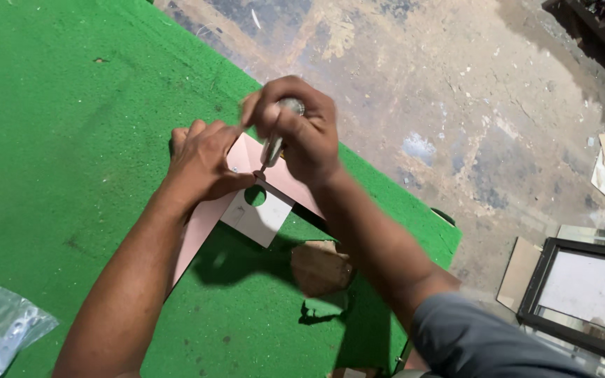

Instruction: The person assembles a rectangular frame by aligning metal profile pieces and securing them with screws using a screwdriver. The person positions a white template with a green circle to guide alignment, then fastens the corners and lifts the completed frame.

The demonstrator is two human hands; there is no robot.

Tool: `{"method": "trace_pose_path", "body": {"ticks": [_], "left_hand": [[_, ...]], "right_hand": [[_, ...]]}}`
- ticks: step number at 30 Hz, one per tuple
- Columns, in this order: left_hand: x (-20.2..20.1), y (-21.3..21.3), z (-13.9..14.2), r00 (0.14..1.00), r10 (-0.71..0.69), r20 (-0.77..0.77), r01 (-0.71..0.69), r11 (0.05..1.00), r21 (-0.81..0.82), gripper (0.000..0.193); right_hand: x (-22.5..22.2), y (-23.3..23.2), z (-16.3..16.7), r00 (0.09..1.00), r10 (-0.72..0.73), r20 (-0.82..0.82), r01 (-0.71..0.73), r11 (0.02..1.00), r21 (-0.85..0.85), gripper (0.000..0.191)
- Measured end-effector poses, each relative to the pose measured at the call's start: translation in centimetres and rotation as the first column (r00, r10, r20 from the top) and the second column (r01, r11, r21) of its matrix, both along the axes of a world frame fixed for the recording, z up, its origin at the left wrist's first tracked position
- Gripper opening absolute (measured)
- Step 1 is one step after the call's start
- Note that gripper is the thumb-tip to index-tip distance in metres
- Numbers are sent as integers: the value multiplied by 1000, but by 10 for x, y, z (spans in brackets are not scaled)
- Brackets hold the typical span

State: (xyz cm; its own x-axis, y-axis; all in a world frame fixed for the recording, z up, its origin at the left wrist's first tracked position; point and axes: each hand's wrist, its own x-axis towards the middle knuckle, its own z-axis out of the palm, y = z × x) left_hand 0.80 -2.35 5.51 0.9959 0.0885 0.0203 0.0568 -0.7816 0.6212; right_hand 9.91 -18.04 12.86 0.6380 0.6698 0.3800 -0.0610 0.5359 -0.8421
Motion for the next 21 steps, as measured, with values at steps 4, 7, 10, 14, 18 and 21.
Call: {"method": "trace_pose_path", "body": {"ticks": [4,7,10,14,18,21], "left_hand": [[-1,-1,0,1000,13,4,-13,1000,27,79],[-1,-1,-1,1000,9,4,-9,1000,26,79],[-3,1,-3,999,15,-31,-14,999,33,77],[-3,3,-9,1000,2,-17,-2,1000,1,75],[-1,2,-11,998,-13,67,11,1000,30,82],[-2,1,-13,994,-18,105,14,999,43,82]], "right_hand": [[-40,1,-23,769,-618,161,633,772,-56,20],[-16,-1,-18,743,-393,542,461,887,12,16],[34,-2,0,892,211,399,-207,977,-54,16],[53,0,15,709,695,122,-705,704,88,15],[-12,-5,-1,968,-244,58,245,969,-6,17],[-26,-3,-14,817,-563,129,573,817,-63,22]]}}
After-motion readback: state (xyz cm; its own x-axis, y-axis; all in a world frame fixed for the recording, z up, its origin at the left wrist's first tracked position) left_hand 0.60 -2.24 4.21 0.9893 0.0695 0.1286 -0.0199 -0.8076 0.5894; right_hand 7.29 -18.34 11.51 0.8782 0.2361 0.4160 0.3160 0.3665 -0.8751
